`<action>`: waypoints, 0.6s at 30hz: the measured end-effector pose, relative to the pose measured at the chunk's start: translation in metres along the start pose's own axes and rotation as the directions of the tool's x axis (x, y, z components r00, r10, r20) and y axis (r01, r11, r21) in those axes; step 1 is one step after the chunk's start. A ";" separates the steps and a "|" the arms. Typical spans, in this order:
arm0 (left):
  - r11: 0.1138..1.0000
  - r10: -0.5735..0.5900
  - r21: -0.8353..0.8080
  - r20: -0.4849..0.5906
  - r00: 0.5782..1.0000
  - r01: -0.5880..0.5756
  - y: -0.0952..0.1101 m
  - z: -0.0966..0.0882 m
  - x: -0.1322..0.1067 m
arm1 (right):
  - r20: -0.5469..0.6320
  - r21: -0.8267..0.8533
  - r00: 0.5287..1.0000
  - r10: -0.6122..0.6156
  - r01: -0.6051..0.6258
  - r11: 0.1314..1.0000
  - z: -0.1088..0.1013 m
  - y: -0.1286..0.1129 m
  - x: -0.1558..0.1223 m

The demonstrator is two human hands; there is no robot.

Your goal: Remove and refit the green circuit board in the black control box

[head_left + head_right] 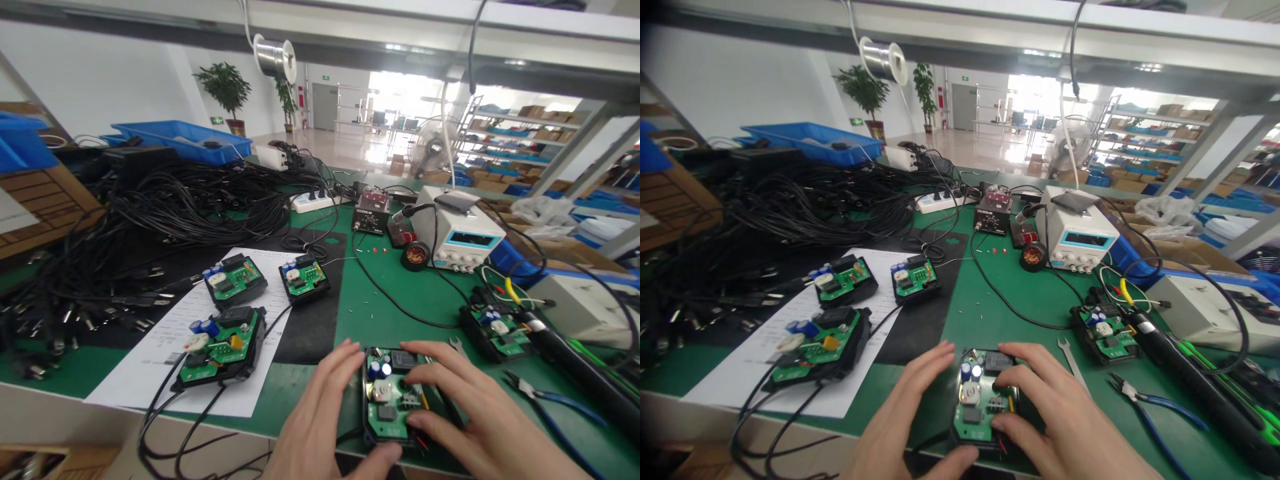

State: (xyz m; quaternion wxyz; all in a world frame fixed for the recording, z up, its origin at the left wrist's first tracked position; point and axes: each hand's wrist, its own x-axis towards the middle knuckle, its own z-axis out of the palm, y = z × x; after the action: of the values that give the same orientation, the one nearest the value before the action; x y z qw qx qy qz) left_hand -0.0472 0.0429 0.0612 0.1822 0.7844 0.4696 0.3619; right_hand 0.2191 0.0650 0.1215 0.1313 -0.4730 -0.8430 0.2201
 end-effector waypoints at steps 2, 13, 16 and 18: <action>0.999 0.011 -0.044 0.110 0.994 -0.007 -0.003 -0.005 0.014 | -0.007 0.002 1.000 0.010 -0.010 1.000 0.001 0.001 0.000; 0.987 0.056 -0.162 0.246 0.968 -0.015 -0.005 -0.007 0.045 | -0.042 0.040 0.999 -0.015 0.017 0.999 0.001 0.003 0.006; 0.989 0.045 -0.145 0.234 0.971 -0.011 -0.009 -0.004 0.041 | -0.058 0.053 0.998 -0.032 0.036 0.998 0.002 0.003 0.004; 0.993 0.031 -0.116 0.238 0.971 -0.003 -0.012 -0.003 0.037 | -0.114 0.021 0.992 -0.050 0.053 0.998 0.000 0.003 -0.003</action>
State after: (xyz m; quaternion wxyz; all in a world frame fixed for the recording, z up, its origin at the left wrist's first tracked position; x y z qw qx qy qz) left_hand -0.0460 0.0807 0.0705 0.2788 0.8146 0.4160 0.2927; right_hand 0.2229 0.0636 0.1195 0.1903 -0.4612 -0.8434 0.1992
